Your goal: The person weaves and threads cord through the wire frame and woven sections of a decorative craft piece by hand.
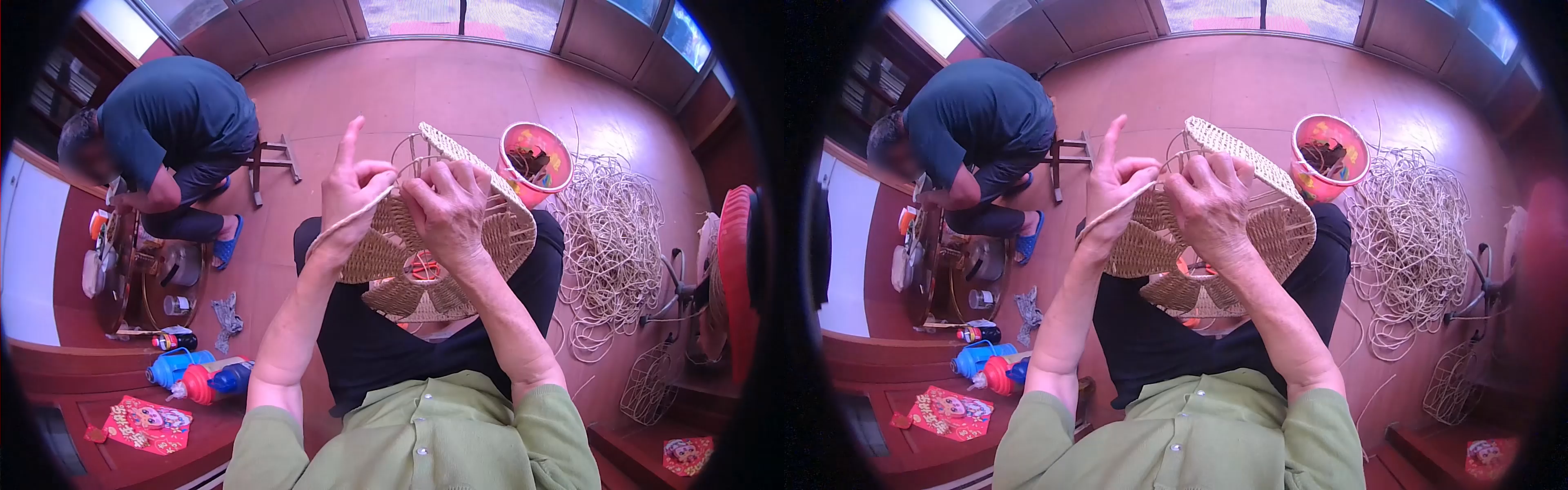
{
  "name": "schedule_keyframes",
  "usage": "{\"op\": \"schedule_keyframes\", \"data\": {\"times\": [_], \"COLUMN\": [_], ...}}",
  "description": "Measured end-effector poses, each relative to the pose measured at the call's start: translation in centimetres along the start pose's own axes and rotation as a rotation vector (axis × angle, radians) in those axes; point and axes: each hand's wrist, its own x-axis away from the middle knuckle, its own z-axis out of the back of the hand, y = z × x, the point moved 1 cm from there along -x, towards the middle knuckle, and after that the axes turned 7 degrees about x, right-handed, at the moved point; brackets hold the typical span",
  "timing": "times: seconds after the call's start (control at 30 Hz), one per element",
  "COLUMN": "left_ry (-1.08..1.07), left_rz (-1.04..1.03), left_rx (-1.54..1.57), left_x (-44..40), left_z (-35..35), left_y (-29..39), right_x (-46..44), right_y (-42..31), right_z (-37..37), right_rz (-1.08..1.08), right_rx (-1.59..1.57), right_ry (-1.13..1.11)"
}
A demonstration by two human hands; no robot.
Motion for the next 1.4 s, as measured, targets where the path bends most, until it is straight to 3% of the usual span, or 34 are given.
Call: {"op": "schedule_keyframes", "data": {"times": [0.1,0.17,0.23,0.37,0.43,0.47,0.53,0.63,0.67,0.73,0.77,0.83,0.87,0.97,1.0,1.03,1.1,1.13,1.23,1.37,1.4], "left_ry": [-0.058,-0.334,-0.384,-0.176,-0.015,-0.012,0.049,-0.001,0.003,-0.020,-0.020,0.067,0.088,0.035,-0.066,-0.073,-0.074,-0.049,0.104,0.019,0.030], "left_rz": [-0.047,0.029,0.077,0.130,0.011,0.011,-0.083,-0.196,-0.197,0.109,0.111,-0.144,-0.434,-0.443,-0.244,-0.253,0.088,0.195,0.314,0.178,0.121], "left_rx": [-0.127,0.051,0.105,0.023,-0.114,-0.112,-0.481,-0.537,-0.540,-0.092,-0.097,-0.503,-0.862,-0.904,-0.747,-0.753,-0.076,0.018,0.279,0.605,0.517], "left_x": [-0.3,0.0,0.2,-0.1,-0.2,-0.2,0.3,0.4,0.5,0.8,0.8,0.7,0.5,-0.7,-0.2,0.1,0.7,0.5,1.5,4.4,5.9], "left_z": [0.0,0.4,0.6,0.5,-0.7,-1.5,-3.0,-2.4,-2.1,-1.4,-1.5,-2.1,-2.8,-3.0,-2.6,-1.9,-0.2,1.0,2.1,3.4,2.7], "left_y": [1.0,1.4,1.6,0.8,0.7,0.8,1.9,1.9,2.2,2.8,2.6,1.7,0.8,1.3,2.8,3.1,2.9,2.5,2.3,4.8,6.7], "right_x": [-0.1,-0.5,-0.5,-0.1,0.4,0.6,0.9,1.1,1.2,1.6,1.8,1.6,1.7,1.5,1.5,1.6,2.1,2.3,2.4,2.6,2.4], "right_y": [0.0,-0.4,-0.4,-0.3,-0.1,0.1,0.2,0.2,0.3,0.4,0.5,0.7,0.7,1.0,0.9,0.9,0.9,0.9,0.6,0.6,0.4], "right_z": [0.2,0.2,0.2,0.4,0.5,0.5,0.7,1.2,1.4,1.8,1.9,1.7,1.7,1.6,1.8,1.8,1.9,2.0,2.1,2.0,2.0], "right_rz": [0.016,-0.041,-0.074,-0.072,-0.035,0.000,0.003,0.018,0.019,0.027,0.040,0.033,0.034,0.048,0.045,0.040,0.039,0.030,0.021,0.008,0.004], "right_rx": [0.009,0.047,0.042,0.017,-0.025,-0.065,-0.061,-0.072,-0.081,-0.091,-0.097,-0.110,-0.121,-0.100,-0.108,-0.105,-0.108,-0.107,-0.119,-0.146,-0.144], "right_ry": [-0.059,-0.022,-0.032,-0.056,-0.047,-0.040,-0.074,-0.101,-0.096,-0.086,-0.083,-0.097,-0.112,-0.146,-0.119,-0.108,-0.080,-0.096,-0.092,-0.044,-0.039]}}
